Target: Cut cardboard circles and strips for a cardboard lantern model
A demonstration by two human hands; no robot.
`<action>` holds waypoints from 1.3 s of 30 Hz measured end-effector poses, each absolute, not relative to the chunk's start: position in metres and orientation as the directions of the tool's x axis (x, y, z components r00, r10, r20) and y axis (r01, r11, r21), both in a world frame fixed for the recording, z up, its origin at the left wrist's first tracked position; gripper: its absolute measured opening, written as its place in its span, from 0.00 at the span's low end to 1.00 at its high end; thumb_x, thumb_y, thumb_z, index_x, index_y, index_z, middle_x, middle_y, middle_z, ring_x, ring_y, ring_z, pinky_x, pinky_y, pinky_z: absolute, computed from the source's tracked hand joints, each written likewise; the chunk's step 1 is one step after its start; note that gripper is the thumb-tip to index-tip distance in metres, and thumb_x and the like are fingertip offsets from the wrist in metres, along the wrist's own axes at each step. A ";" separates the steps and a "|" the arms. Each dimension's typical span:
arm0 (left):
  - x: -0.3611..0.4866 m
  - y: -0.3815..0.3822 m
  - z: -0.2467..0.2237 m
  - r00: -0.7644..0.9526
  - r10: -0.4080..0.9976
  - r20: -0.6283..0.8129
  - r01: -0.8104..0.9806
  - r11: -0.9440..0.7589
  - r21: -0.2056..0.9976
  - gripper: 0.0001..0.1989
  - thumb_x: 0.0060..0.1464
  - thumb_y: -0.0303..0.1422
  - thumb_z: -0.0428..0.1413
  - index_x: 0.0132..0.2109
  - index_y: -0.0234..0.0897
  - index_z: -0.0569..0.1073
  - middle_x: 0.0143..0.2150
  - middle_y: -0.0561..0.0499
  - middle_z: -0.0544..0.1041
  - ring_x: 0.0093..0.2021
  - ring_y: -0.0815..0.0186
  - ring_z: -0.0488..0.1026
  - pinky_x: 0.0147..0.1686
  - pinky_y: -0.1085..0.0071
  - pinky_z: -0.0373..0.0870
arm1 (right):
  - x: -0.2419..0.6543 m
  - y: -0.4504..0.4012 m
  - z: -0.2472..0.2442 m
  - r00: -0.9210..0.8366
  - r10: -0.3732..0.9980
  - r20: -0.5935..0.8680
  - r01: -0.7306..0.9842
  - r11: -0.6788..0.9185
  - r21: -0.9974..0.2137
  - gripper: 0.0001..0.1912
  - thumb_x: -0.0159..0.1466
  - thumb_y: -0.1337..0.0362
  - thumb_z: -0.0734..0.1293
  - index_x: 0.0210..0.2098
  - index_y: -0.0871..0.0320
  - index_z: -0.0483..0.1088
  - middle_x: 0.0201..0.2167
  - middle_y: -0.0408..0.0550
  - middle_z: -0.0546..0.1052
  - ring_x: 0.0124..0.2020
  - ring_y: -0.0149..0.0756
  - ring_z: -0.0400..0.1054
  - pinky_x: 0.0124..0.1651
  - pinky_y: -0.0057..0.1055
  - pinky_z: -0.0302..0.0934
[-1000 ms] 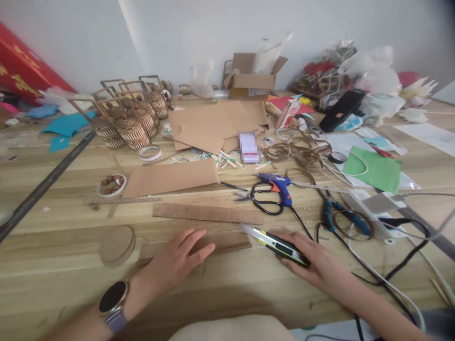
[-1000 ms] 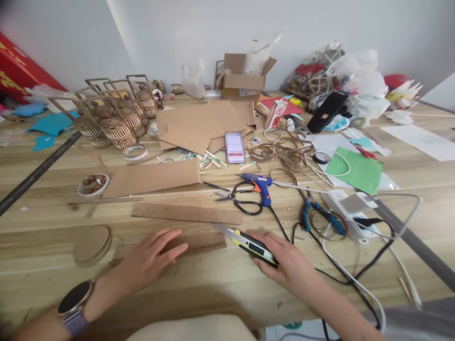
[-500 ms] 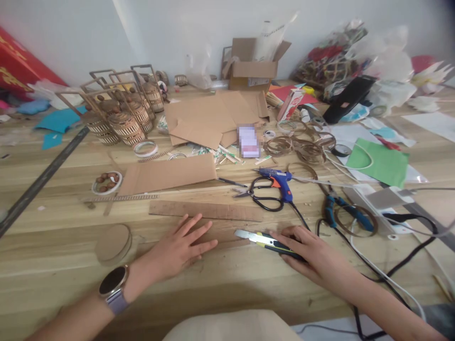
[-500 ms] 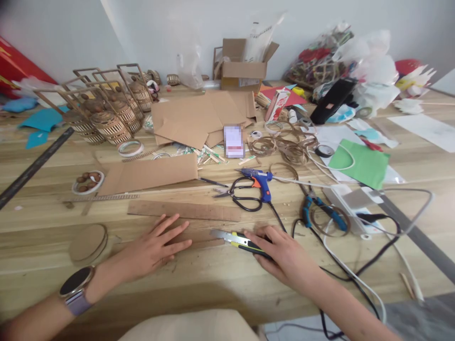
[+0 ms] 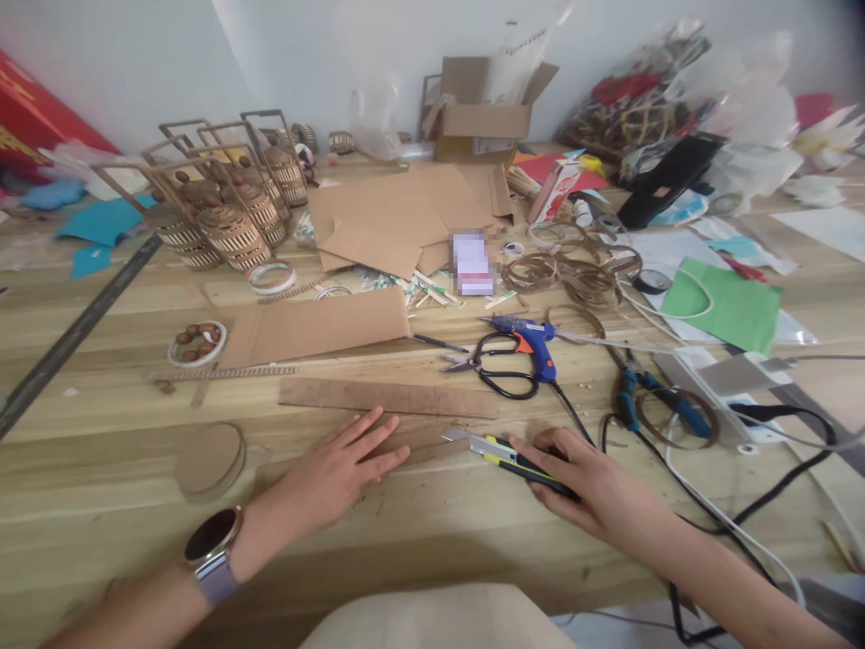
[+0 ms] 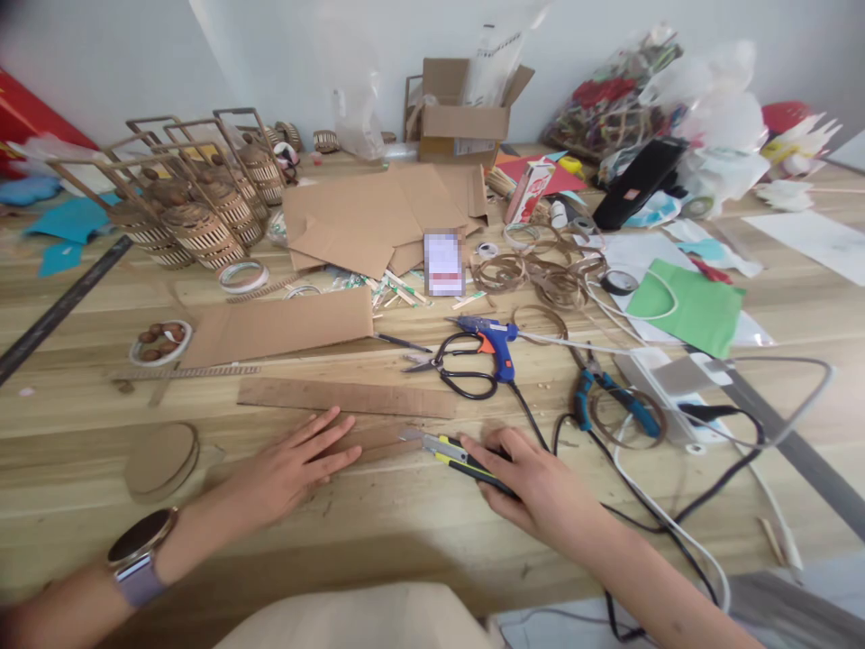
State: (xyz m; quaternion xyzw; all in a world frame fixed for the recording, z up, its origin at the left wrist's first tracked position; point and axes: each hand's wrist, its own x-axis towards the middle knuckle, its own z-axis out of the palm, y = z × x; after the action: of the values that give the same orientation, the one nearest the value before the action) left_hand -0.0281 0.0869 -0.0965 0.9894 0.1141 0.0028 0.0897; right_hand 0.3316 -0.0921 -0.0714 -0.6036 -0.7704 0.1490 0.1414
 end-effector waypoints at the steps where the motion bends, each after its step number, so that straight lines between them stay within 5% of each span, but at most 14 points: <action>1: -0.028 0.087 -0.096 0.974 0.226 -0.027 0.227 -0.957 0.182 0.34 0.65 0.21 0.51 0.72 0.50 0.57 0.77 0.48 0.52 0.76 0.53 0.44 0.69 0.50 0.58 | 0.331 -0.094 -0.073 -0.232 0.972 0.047 0.886 0.231 -0.401 0.27 0.69 0.67 0.62 0.67 0.52 0.67 0.46 0.55 0.75 0.47 0.41 0.75 0.50 0.35 0.73; 7: -0.027 0.086 -0.095 0.971 0.224 -0.080 0.236 -0.953 0.188 0.38 0.62 0.17 0.50 0.74 0.51 0.53 0.77 0.46 0.48 0.76 0.54 0.43 0.70 0.48 0.56 | 0.323 -0.101 -0.081 -0.183 0.981 0.067 0.908 0.194 -0.370 0.26 0.69 0.65 0.60 0.66 0.55 0.67 0.44 0.55 0.74 0.45 0.42 0.76 0.47 0.35 0.74; 21: -0.025 0.059 -0.093 0.943 0.333 0.011 0.326 -0.929 0.174 0.31 0.68 0.23 0.46 0.74 0.46 0.53 0.76 0.44 0.51 0.76 0.52 0.44 0.67 0.48 0.62 | 0.306 -0.098 -0.080 -0.097 0.994 0.054 0.917 0.111 -0.382 0.24 0.72 0.57 0.62 0.66 0.51 0.68 0.44 0.53 0.75 0.43 0.43 0.77 0.47 0.39 0.75; 27: -0.035 0.065 -0.081 0.991 0.124 -0.048 0.132 -0.968 0.212 0.32 0.68 0.31 0.52 0.75 0.43 0.51 0.75 0.48 0.55 0.77 0.56 0.44 0.72 0.50 0.52 | 0.308 -0.094 -0.079 -0.102 0.991 0.081 0.930 0.124 -0.346 0.23 0.74 0.55 0.59 0.64 0.54 0.70 0.42 0.54 0.75 0.43 0.44 0.77 0.46 0.41 0.76; 39: -0.037 0.066 -0.087 0.988 0.141 -0.059 0.151 -0.966 0.210 0.33 0.70 0.32 0.50 0.76 0.42 0.46 0.75 0.47 0.56 0.77 0.59 0.42 0.73 0.51 0.46 | 0.295 -0.104 -0.080 -0.094 0.988 0.123 0.969 0.119 -0.217 0.24 0.75 0.54 0.56 0.63 0.55 0.71 0.41 0.54 0.76 0.39 0.41 0.78 0.40 0.35 0.77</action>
State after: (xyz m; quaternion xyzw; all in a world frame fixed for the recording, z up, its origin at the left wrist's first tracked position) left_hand -0.0370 0.0664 -0.0872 0.9912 0.0737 -0.0219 0.1075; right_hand 0.2952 -0.1043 -0.0800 -0.6624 -0.7385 0.0401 0.1191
